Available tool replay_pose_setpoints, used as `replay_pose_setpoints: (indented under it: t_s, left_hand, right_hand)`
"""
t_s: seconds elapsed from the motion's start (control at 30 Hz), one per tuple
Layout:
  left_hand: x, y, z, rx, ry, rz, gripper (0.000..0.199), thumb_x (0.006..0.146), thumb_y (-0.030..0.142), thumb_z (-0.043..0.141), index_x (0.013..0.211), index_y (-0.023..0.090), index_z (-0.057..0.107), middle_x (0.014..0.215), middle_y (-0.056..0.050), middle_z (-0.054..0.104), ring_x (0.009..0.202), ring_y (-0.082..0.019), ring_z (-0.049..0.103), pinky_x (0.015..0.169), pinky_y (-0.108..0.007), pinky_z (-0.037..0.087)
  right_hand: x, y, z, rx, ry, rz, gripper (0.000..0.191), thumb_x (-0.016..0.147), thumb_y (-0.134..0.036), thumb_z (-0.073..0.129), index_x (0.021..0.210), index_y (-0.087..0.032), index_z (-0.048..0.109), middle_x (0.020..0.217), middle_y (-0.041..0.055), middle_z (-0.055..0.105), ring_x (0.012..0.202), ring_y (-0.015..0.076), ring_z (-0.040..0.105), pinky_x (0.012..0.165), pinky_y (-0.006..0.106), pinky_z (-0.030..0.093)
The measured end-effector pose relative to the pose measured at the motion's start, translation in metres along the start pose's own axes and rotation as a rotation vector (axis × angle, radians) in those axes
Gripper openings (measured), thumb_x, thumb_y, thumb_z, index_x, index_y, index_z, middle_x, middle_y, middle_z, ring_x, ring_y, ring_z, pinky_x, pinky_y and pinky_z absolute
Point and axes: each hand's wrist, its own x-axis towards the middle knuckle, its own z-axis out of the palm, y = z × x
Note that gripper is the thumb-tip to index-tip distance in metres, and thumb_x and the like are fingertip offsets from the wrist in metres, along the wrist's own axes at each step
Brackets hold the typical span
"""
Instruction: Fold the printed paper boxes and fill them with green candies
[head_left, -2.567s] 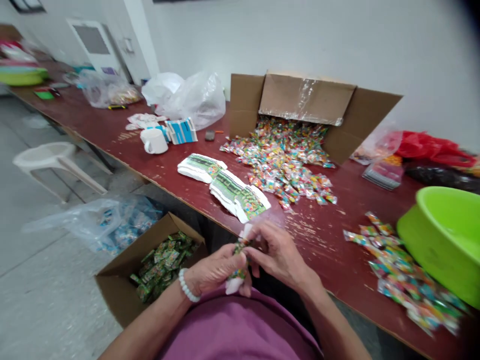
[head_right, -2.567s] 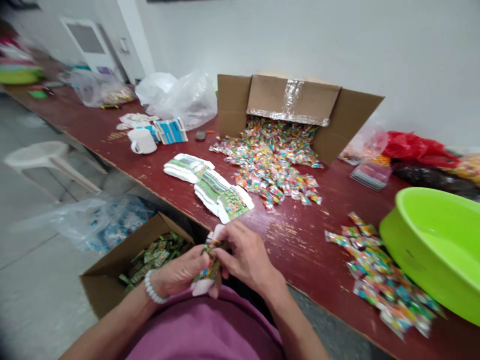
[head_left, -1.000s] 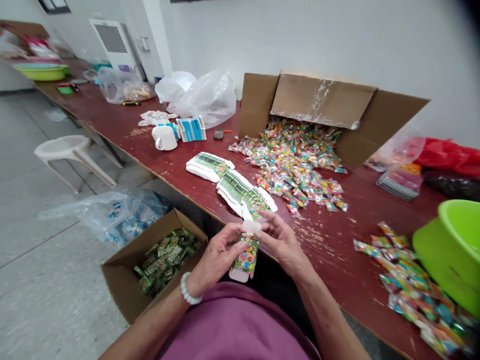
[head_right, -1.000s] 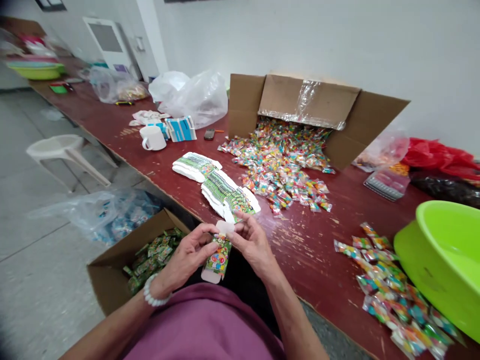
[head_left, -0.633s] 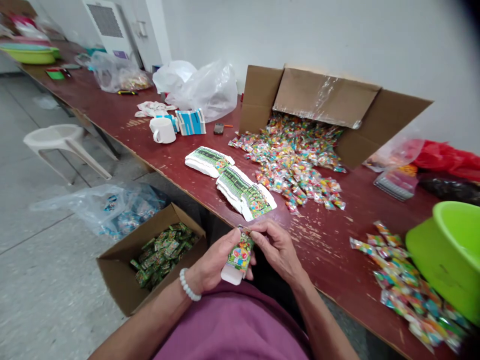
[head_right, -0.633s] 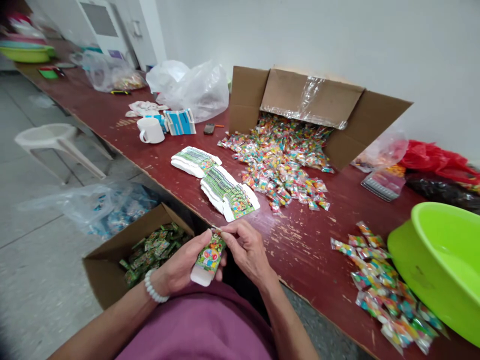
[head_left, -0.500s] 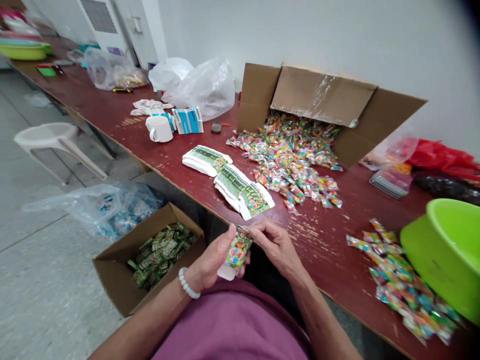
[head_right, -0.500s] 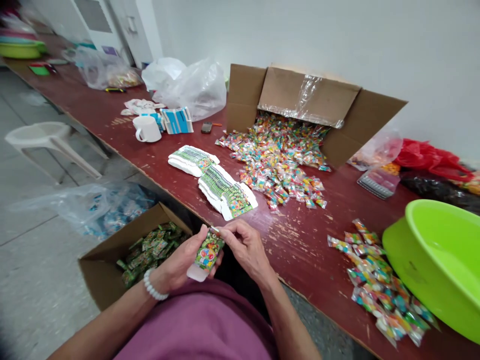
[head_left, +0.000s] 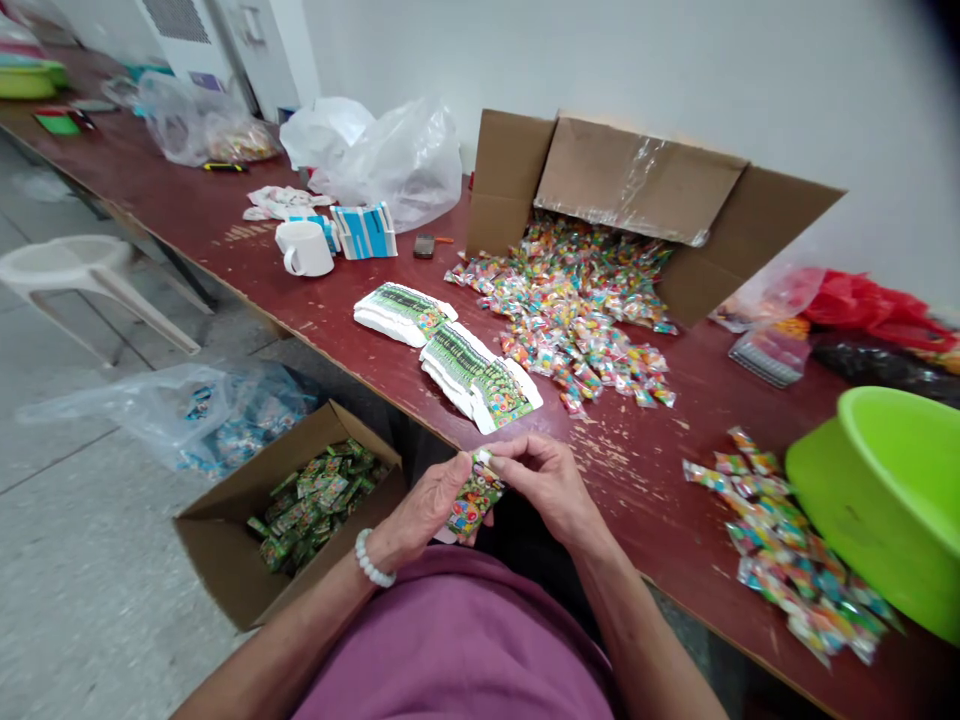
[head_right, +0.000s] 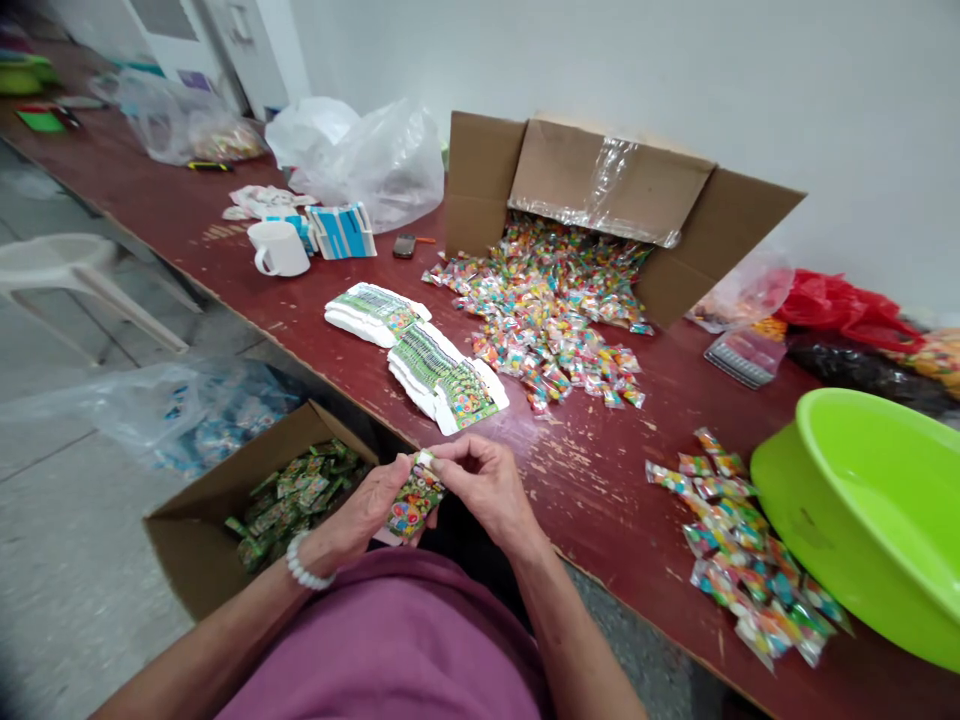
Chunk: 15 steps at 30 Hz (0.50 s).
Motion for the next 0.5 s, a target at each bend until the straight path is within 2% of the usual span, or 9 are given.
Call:
replay_pose_setpoints:
  t_s: [0.1,0.17,0.27,0.37,0.5]
  left_hand:
    - [-0.001,0.000,0.005,-0.079,0.024,-0.024,0.067,0.087,0.074,0.047,0.100,0.011,0.068,0.064,-0.005,0.065,0.046,-0.012,0.056,0.044,-0.022,0.046]
    - [0.000,-0.003,0.008,-0.138,0.020,-0.061,0.070,0.087,0.074,0.048,0.115,0.012,0.066,0.062,-0.004,0.065,0.044,-0.013,0.056,0.042,-0.022,0.046]
    - [0.002,-0.008,0.012,-0.193,0.022,-0.118,0.074,0.086,0.074,0.049,0.121,0.011,0.064,0.060,-0.004,0.064,0.040,-0.013,0.055,0.039,-0.023,0.046]
    - [0.004,-0.010,0.013,-0.218,0.028,-0.122,0.074,0.086,0.073,0.050,0.124,0.011,0.063,0.060,-0.004,0.063,0.039,-0.013,0.055,0.038,-0.023,0.046]
    - [0.005,-0.007,0.012,-0.244,0.005,-0.128,0.074,0.090,0.071,0.044,0.138,0.015,0.054,0.061,-0.003,0.063,0.040,-0.014,0.055,0.038,-0.024,0.047]
  right_hand:
    - [-0.006,-0.002,-0.002,-0.097,-0.077,-0.108,0.014,0.087,-0.035,0.071,0.084,-0.021,0.073,0.103,0.0051,0.076,0.077,0.0184,0.071,0.068,0.031,0.056]
    - [-0.011,-0.001,-0.004,-0.272,-0.057,-0.212,0.013,0.092,-0.032,0.065,0.089,-0.021,0.073,0.103,0.0054,0.075,0.086,0.0186,0.070,0.075,0.031,0.055]
    - [-0.014,0.003,-0.005,-0.508,0.015,-0.358,0.010,0.093,-0.026,0.062,0.092,-0.022,0.072,0.096,0.0053,0.074,0.085,0.0182,0.068,0.076,0.031,0.053]
    - [-0.015,0.007,-0.005,-0.506,0.031,-0.350,0.009,0.094,-0.025,0.062,0.089,-0.022,0.069,0.097,0.0055,0.073,0.085,0.0184,0.068,0.076,0.032,0.054]
    - [-0.015,0.016,-0.003,-0.387,-0.032,-0.324,0.009,0.094,-0.030,0.063,0.094,-0.024,0.069,0.109,0.0065,0.071,0.091,0.0193,0.067,0.075,0.032,0.056]
